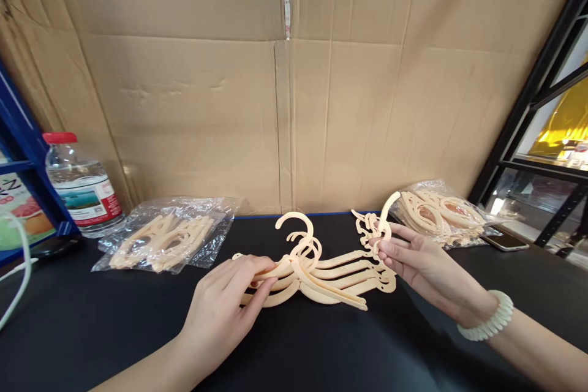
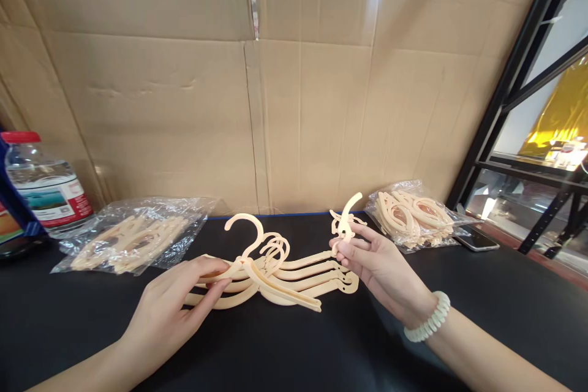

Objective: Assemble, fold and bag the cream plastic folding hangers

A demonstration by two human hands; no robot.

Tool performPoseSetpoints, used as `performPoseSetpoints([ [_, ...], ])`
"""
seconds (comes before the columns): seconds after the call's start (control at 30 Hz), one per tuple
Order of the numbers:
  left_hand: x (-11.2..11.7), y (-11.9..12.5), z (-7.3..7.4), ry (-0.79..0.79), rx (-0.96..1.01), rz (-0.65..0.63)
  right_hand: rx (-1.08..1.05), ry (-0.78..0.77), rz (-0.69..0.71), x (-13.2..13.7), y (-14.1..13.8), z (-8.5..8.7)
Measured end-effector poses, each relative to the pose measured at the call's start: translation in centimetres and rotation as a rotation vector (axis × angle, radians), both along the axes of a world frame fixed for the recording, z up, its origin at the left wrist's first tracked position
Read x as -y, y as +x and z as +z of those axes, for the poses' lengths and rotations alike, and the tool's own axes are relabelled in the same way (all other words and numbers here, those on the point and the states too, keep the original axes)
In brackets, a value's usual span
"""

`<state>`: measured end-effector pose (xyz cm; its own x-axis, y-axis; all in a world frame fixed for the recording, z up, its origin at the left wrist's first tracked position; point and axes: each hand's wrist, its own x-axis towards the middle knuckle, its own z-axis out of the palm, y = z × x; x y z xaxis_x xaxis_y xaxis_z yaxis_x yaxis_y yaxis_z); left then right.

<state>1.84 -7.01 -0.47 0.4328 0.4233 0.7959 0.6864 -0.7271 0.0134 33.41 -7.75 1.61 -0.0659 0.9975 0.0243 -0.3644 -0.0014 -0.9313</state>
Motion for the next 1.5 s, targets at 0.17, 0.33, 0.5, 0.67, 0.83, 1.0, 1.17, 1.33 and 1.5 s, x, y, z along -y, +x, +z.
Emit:
performPoseSetpoints([
  [0.17,0.0,0.1,0.1,0.002,0.014,-0.010,0.053,-0.024,0.052,0.4,-0.1,0.0],
  [0.33,-0.3,0.2,0.2,0.046,-0.002,-0.006,0.072,0.014,0.129,0.7,-0.5,-0.6],
  [0.5,0.0,0.2,0.2,0.043,-0.030,-0.034,0.061,0.019,0.194,0.7,-0.5,-0.6],
  [0.67,0.2,0.1,0.3,0.039,-0.051,-0.042,0.065,-0.032,0.265,1.3,-0.9,0.4],
  [0.83,0.2,0.1,0.1,0.052,0.004,-0.013,0.119,-0.006,0.341,2.6,-1.6,0.9],
  [1.0,0.2,0.1,-0.2,0.014,0.060,0.000,0.215,0.072,0.176,2.4,-1.4,0.5],
  [1.17,0.1,0.1,-0.4,-0.033,0.144,0.004,0.078,-0.078,0.355,1.9,-0.9,0.8],
  [1.33,0.5,0.3,-0.4,-0.081,0.170,-0.016,0.012,-0.133,0.391,1.9,-0.9,0.8],
  [1.5,0.7,0.5,-0.2,-0.036,0.152,-0.001,-0.006,-0.148,0.456,1.9,-0.8,0.6],
])
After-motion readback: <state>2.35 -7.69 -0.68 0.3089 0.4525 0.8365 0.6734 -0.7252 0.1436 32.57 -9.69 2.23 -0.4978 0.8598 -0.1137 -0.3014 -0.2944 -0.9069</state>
